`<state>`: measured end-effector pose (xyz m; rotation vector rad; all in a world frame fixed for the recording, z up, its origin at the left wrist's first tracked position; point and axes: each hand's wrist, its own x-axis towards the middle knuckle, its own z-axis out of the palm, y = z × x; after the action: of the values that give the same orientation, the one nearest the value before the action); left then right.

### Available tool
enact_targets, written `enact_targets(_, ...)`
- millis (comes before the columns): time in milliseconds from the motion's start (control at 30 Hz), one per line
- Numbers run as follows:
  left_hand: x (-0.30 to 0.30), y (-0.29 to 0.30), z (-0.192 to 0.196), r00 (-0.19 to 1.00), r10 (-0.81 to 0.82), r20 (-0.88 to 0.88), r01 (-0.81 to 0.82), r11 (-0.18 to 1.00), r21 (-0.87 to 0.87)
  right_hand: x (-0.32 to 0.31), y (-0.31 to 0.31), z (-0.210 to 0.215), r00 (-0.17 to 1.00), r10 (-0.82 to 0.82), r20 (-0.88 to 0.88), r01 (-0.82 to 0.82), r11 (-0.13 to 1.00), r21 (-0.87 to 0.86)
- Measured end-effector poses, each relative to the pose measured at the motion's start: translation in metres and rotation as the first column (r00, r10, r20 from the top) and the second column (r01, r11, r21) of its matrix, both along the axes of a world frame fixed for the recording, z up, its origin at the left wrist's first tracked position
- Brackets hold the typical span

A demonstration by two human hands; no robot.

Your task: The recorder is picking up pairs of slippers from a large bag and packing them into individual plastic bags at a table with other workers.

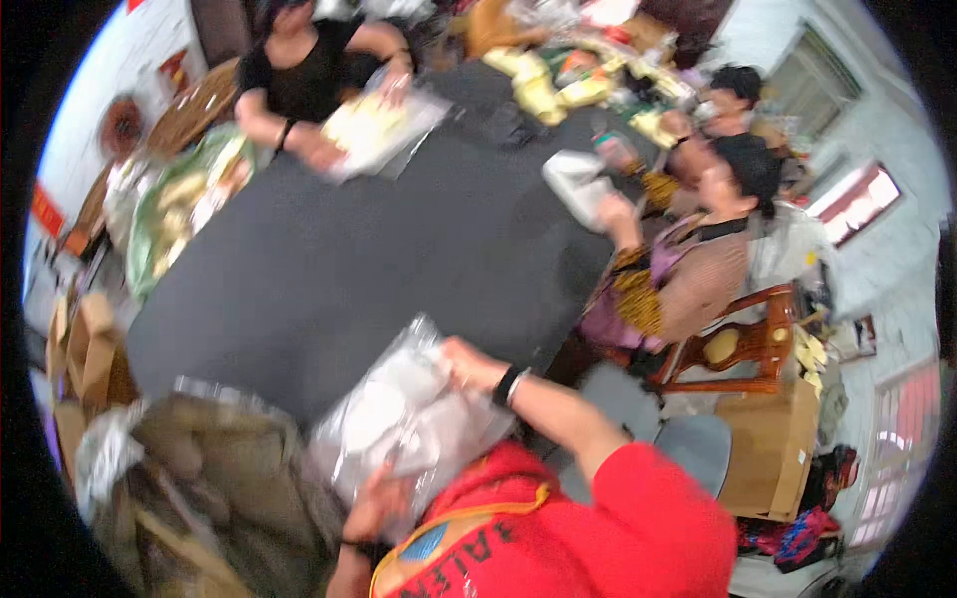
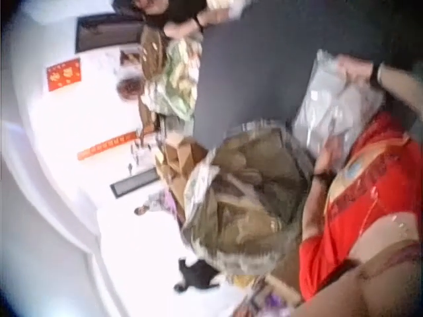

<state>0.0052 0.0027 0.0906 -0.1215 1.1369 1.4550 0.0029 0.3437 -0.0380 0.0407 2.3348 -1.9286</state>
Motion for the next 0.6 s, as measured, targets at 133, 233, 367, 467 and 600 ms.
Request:
enact_targets(133, -0.032, 0.014, -0.059, 0.138, -0.254, -0.957, 0.041, 0.967, -0.251, 0.001, -0.014, 0.058, 0.885, -0.186, 0.427, 0.37, 0.838, -0.402)
enact_targets(233, -0.04, 0.038, -0.036, 0.028, -0.353, -0.935, -0.07, 0.933, -0.354, 0.008, -0.01, 0.049, 0.888, -0.241, 0.391, 0.395, 0.834, -0.385)
enact_targets(367, -0.045, 0.062, -0.03, -0.218, -0.563, -0.798, -0.073, 0.824, -0.562, 0.028, -0.008, 0.056, 0.792, -0.42, 0.443, 0.493, 0.868, -0.057)
enact_targets(467, -0.046, 0.073, -0.03, -0.337, -0.504, -0.795, -0.108, 0.86, -0.499, 0.047, -0.011, 0.054, 0.784, -0.346, 0.515, 0.359, 0.93, 0.079)
enact_targets(600, -0.056, 0.087, -0.046, -0.244, -0.566, -0.788, -0.054, 0.819, -0.572, 0.071, -0.016, 0.04, 0.823, -0.37, 0.431, 0.38, 0.923, 0.068)
